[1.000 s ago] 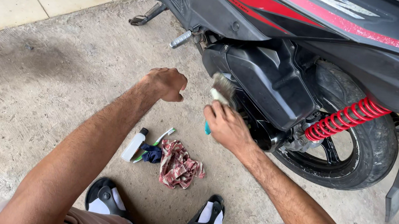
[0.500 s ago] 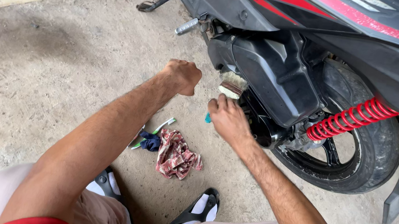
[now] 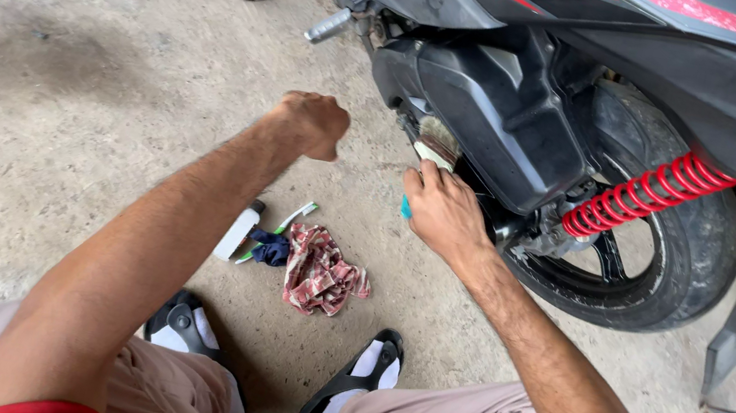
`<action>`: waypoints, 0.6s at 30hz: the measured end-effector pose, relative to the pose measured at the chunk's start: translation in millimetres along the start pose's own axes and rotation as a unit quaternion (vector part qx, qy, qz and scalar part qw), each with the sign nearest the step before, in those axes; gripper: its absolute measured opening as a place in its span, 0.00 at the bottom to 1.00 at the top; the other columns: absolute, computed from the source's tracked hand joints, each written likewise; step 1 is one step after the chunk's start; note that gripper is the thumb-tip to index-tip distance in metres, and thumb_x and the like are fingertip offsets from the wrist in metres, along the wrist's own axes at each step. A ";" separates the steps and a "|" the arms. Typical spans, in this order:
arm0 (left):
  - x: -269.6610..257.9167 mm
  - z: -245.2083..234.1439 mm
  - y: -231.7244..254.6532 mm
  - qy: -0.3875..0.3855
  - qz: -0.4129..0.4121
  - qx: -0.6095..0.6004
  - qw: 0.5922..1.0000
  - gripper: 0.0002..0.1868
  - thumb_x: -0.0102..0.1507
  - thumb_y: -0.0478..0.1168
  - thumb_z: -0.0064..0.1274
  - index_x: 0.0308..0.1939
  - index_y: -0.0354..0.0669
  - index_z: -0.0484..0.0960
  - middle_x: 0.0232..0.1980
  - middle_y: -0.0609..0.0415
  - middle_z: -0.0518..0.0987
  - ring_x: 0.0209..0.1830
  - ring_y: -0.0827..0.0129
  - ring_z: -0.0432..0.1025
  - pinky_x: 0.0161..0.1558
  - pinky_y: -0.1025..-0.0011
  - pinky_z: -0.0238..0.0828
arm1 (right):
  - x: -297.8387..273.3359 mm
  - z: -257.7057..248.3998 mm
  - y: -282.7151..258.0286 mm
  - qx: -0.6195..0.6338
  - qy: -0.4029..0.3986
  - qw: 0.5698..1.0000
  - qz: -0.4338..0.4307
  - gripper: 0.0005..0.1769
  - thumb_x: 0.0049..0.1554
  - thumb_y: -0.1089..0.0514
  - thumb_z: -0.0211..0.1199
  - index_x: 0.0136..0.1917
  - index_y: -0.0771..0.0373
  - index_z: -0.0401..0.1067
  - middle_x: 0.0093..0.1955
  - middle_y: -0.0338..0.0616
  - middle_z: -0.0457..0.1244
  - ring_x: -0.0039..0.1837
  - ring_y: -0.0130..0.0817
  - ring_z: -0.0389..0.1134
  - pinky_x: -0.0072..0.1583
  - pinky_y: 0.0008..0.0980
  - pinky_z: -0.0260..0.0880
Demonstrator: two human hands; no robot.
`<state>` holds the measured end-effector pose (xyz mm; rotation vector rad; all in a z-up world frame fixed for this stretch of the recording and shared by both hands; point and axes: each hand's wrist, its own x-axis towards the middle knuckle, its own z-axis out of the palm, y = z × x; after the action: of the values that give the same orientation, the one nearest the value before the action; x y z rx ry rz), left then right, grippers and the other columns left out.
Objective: The person scrubs the rear side panel and suspension area of a motorcycle using a brush and cleaning solution, then wipes the surfaces with cloths. They apply more solution and continue scrubbing with a toothbrush, focusing on crevices and the red shock spring.
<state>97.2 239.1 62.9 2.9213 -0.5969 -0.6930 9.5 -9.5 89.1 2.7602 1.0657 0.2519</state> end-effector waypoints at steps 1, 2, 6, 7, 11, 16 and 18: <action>-0.3 0.3 -3.0 -0.007 0.002 0.000 1.000 0.19 0.61 0.49 0.63 0.53 0.47 0.86 0.56 0.51 0.84 0.59 0.56 0.77 0.56 0.54 0.77 | -8.1 1.6 5.5 -0.015 -0.009 1.000 0.001 0.10 0.52 0.70 0.60 0.49 0.72 0.72 0.48 0.59 0.66 0.46 0.48 0.74 0.48 0.42 0.78; 0.7 -0.3 -3.3 -0.015 0.003 -0.001 1.000 0.18 0.62 0.49 0.63 0.54 0.48 0.86 0.56 0.51 0.83 0.59 0.56 0.77 0.57 0.54 0.77 | -16.6 3.6 11.4 -0.030 -0.018 0.999 0.001 0.08 0.52 0.70 0.59 0.47 0.72 0.71 0.46 0.60 0.66 0.43 0.47 0.74 0.46 0.41 0.79; 3.2 2.7 3.8 -0.044 0.001 0.011 0.999 0.18 0.64 0.51 0.61 0.54 0.47 0.86 0.55 0.52 0.84 0.58 0.58 0.78 0.57 0.53 0.78 | -44.6 10.7 22.7 -0.056 -0.092 0.992 0.063 0.08 0.52 0.70 0.57 0.46 0.76 0.72 0.44 0.65 0.67 0.38 0.46 0.74 0.38 0.38 0.78; 3.6 3.5 6.1 -0.046 0.006 0.011 0.999 0.18 0.64 0.51 0.61 0.54 0.47 0.86 0.54 0.52 0.84 0.58 0.58 0.78 0.58 0.53 0.77 | -46.1 13.6 18.5 -0.061 -0.129 0.987 0.071 0.10 0.52 0.72 0.56 0.48 0.77 0.72 0.44 0.67 0.67 0.37 0.45 0.74 0.36 0.36 0.78; 10.8 5.1 15.5 -0.049 0.021 0.013 0.998 0.19 0.65 0.53 0.60 0.55 0.48 0.85 0.55 0.54 0.83 0.59 0.59 0.76 0.60 0.53 0.75 | -57.4 21.7 -6.4 -0.007 -0.062 0.998 0.026 0.11 0.52 0.70 0.57 0.48 0.77 0.73 0.45 0.67 0.68 0.38 0.48 0.74 0.39 0.41 0.80; 16.9 3.3 29.0 -0.066 0.037 0.032 0.997 0.18 0.67 0.51 0.58 0.53 0.43 0.86 0.53 0.53 0.85 0.58 0.61 0.78 0.59 0.56 0.76 | -42.6 33.9 15.5 -0.083 -0.026 0.995 0.051 0.09 0.54 0.72 0.57 0.49 0.77 0.73 0.48 0.70 0.68 0.42 0.47 0.75 0.39 0.36 0.79; 14.8 1.1 33.2 -0.069 0.042 0.028 0.996 0.19 0.66 0.52 0.58 0.53 0.43 0.86 0.53 0.53 0.84 0.58 0.61 0.77 0.59 0.56 0.76 | -44.4 30.7 16.4 -0.074 -0.074 0.990 0.091 0.10 0.53 0.72 0.57 0.49 0.78 0.72 0.50 0.72 0.67 0.42 0.46 0.75 0.37 0.34 0.79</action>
<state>97.1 202.8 61.2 2.8968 -0.7587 -0.8866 -5.6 -54.6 58.6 2.6942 0.7294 0.1396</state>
